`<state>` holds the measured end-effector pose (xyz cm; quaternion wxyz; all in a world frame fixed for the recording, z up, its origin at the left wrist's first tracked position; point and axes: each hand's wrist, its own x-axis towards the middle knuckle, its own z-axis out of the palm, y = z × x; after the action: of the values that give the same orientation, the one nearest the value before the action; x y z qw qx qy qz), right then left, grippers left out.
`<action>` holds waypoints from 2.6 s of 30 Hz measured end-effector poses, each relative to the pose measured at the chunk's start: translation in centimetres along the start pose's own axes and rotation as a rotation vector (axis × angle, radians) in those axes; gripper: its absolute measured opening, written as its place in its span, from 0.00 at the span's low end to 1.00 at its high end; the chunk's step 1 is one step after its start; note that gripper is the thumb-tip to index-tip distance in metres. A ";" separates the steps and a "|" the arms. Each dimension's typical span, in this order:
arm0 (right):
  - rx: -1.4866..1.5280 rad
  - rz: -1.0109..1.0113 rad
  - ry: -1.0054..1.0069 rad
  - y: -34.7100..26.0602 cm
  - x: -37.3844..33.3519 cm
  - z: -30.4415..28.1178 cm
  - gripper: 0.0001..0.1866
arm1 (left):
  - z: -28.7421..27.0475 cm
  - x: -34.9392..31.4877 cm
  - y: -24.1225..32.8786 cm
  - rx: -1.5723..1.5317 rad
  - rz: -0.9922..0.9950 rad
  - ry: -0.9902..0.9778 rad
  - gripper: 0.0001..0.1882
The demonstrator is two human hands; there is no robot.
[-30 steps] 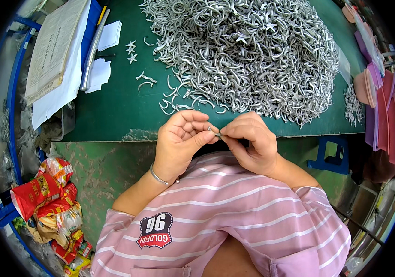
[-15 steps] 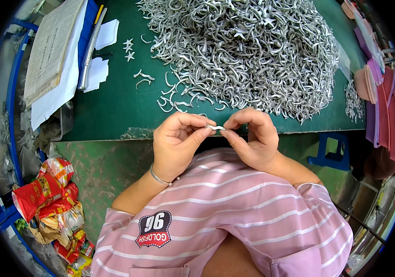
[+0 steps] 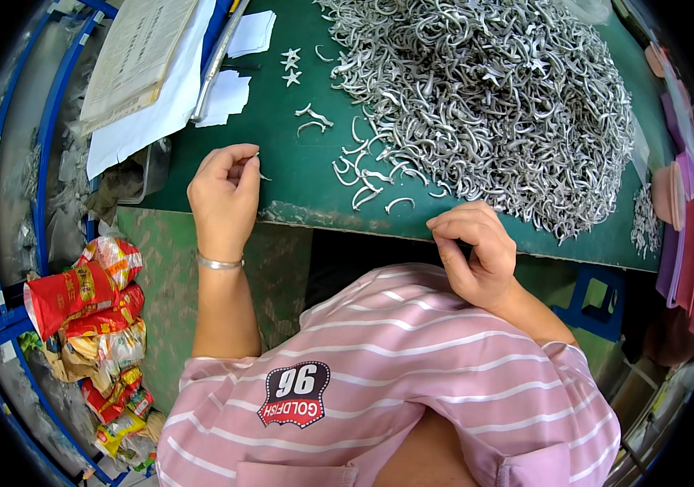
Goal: The person sits at a green table and sorts a large pile of small, silver metal hooks by hand. They pick up individual hooks, inspect them, and place them into a separate pile. The person briefly stands to move a large sack of material before resuming the sorting task.
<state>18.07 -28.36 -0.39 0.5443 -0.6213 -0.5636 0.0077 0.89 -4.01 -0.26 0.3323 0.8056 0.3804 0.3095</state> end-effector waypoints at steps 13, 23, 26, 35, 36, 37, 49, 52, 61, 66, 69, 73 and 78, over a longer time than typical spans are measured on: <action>-0.147 -0.064 0.021 1.4 -0.6 0.6 0.13 | 5.4 -0.7 4.8 0.015 0.471 -0.312 0.06; -0.092 0.000 0.069 1.0 2.4 1.9 0.14 | 6.2 -2.5 6.2 -0.213 0.332 -0.195 0.03; -0.086 0.055 0.078 1.4 2.6 2.9 0.14 | 7.0 -2.9 6.3 -0.315 0.290 -0.142 0.04; 0.029 0.051 0.138 1.8 2.8 2.8 0.11 | 7.3 -4.1 6.4 -0.994 -0.078 -0.354 0.07; 0.033 0.038 0.152 1.7 2.8 2.8 0.11 | 7.4 -4.2 6.3 -1.037 -0.084 -0.358 0.08; 0.037 0.026 0.165 1.7 2.8 2.9 0.11 | 7.5 -4.2 6.3 -1.081 -0.090 -0.361 0.08; -0.010 -0.136 0.101 1.8 2.2 2.4 0.16 | 7.1 -5.0 6.9 -1.099 -0.204 -0.417 0.10; -0.038 -0.149 0.104 2.0 2.0 2.4 0.16 | 7.0 -5.0 7.0 -1.060 -0.156 -0.409 0.10; -0.136 -0.215 0.114 1.9 2.2 2.3 0.17 | 7.3 -4.9 6.6 -0.928 0.020 -0.395 0.09; -0.177 -0.195 0.146 1.9 2.2 2.3 0.18 | 7.2 -5.1 6.8 -1.005 -0.120 -0.389 0.07; -0.145 -0.153 0.190 1.7 2.4 2.4 0.19 | 6.9 -4.7 6.9 -1.069 -0.235 -0.409 0.06; -0.061 -0.117 0.198 1.8 2.5 2.5 0.19 | 6.9 -4.6 6.9 -1.110 -0.311 -0.417 0.07; -0.030 -0.107 0.205 1.9 2.3 2.5 0.19 | 6.8 -4.5 6.6 -1.144 -0.398 -0.453 0.08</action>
<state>18.66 -24.59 -1.30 0.5895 -0.5958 -0.5374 -0.0936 6.37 -12.92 -0.28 0.8322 0.4609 0.2179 0.2181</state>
